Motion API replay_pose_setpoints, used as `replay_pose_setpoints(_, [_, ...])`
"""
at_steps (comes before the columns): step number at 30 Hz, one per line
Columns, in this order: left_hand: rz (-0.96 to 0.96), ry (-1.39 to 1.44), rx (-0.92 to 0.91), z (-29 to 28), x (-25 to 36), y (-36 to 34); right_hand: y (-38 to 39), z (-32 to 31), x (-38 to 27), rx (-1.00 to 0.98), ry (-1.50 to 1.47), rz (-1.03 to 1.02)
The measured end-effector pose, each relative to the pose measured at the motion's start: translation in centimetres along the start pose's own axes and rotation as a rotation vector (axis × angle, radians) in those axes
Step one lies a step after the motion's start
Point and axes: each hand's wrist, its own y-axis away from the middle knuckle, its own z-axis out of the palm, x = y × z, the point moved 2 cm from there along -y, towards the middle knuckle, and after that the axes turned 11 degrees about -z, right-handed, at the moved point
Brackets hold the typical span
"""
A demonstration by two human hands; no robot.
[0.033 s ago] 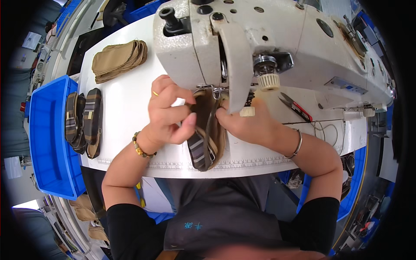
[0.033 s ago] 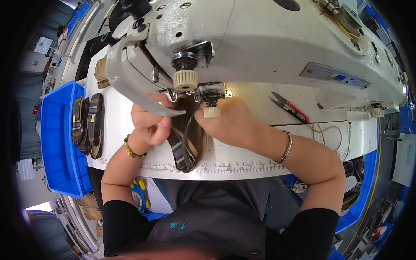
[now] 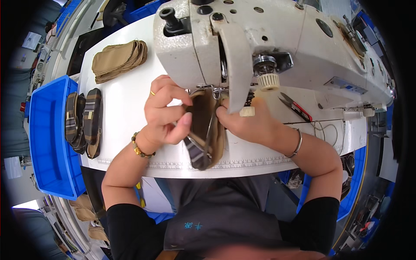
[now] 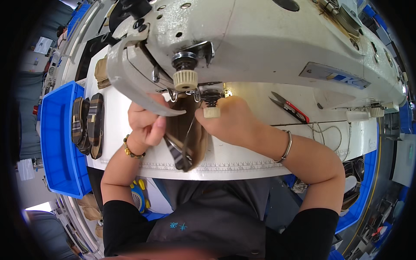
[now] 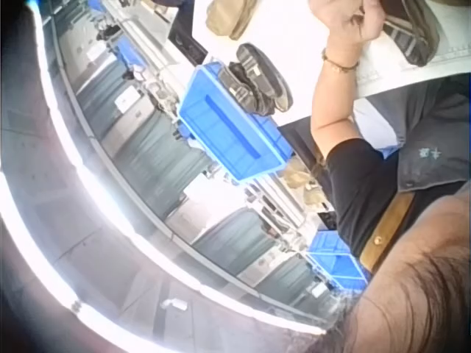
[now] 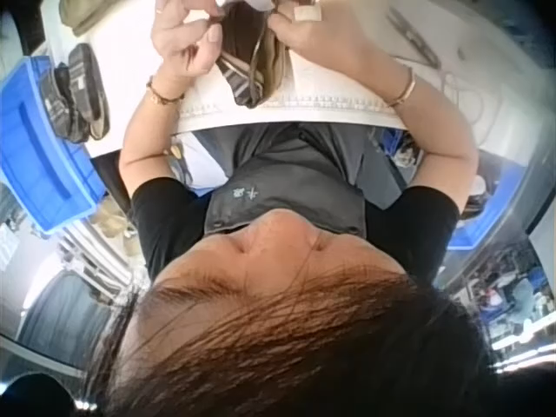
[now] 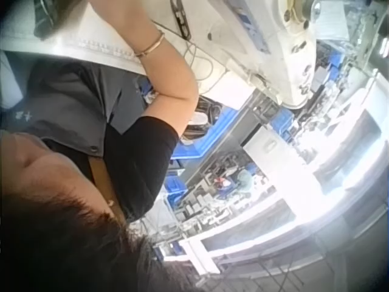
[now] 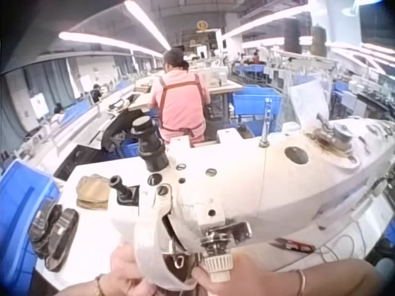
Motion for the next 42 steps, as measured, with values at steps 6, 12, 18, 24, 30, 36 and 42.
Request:
replay_pose_setpoints(6, [0.150,0.013,-0.169,-0.6,1.6,-0.6,-1.1,-1.2,-0.6,-0.151,0.172,0.011])
replay_pose_setpoints(12, [0.215,-0.207,-0.128,-0.1,2.8,-0.9,-0.3,-0.4,-1.8,-0.073,0.018,-0.301])
replay_pose_setpoints(18, [0.000,-0.398,-0.221,1.1,2.8,-1.0,-0.2,-1.3,-3.1,0.311,0.156,-0.485])
replay_pose_setpoints(24, [0.215,-0.541,-0.214,2.1,3.9,0.0,0.2,-1.9,-3.1,0.334,0.124,-0.500])
replay_pose_setpoints(30, [-0.023,-0.429,-0.168,0.7,3.1,-0.4,-0.5,-2.9,-3.5,0.040,-0.072,-0.537])
replay_pose_setpoints(36, [-0.021,-0.483,-0.271,0.6,4.3,-0.3,0.8,-1.1,-5.1,-0.027,0.145,-0.503])
replay_pose_setpoints(42, [-0.033,-0.611,-0.407,1.9,6.1,1.5,0.7,-2.5,-6.9,-0.173,0.207,-0.458])
